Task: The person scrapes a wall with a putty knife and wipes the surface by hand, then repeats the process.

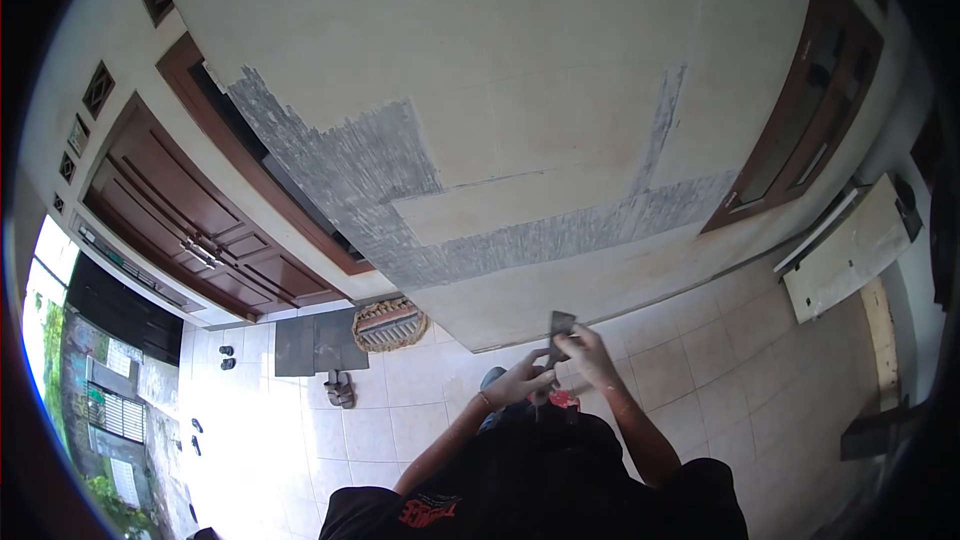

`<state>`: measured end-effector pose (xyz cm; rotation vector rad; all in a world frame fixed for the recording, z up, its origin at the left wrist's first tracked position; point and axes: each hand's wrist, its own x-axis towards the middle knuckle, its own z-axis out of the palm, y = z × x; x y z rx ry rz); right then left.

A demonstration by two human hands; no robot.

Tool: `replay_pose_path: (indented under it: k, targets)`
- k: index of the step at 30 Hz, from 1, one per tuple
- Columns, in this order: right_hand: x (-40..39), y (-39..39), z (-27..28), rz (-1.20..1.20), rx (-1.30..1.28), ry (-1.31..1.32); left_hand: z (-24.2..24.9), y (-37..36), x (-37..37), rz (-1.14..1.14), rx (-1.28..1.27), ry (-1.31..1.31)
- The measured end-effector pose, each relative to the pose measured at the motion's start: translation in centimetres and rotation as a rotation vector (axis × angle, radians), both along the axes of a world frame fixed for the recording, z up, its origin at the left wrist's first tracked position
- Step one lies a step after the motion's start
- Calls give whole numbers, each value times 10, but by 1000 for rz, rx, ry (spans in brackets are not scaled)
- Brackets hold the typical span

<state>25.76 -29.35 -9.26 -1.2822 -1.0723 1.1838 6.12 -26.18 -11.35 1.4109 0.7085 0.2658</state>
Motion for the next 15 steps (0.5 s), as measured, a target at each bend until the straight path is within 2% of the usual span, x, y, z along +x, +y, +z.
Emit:
replay_pose_path:
  k: [1,2,5,6,7,9,10,11,12,13,14,15]
  targets:
    - [-6,0,9,85,42,-18,23,1,6,-37,-65,44]
    - [-4,-3,41,236,-131,-375,37,0,8,-72,-130,89]
    - [17,-32,95,413,165,-958,52,4,-9,-28,46,163]
    - [35,-43,109,451,118,-858,44,6,-20,9,109,136]
    - [56,-56,127,483,70,-757,44,7,-31,76,63,97]
    - [89,-80,201,366,96,-520,35,14,-55,164,10,98]
    - [122,-93,218,383,261,-696,29,17,-66,222,-24,110]
    - [168,-105,217,436,256,-478,22,21,-75,278,-58,121]
    - [197,-112,196,457,514,187,10,24,-83,352,-70,100]
    - [236,-103,187,379,662,381,13,25,-87,422,-74,83]
    - [274,-86,177,140,662,335,16,25,-89,473,-70,86]
    - [313,-64,163,-211,496,7,18,28,-91,523,-62,88]
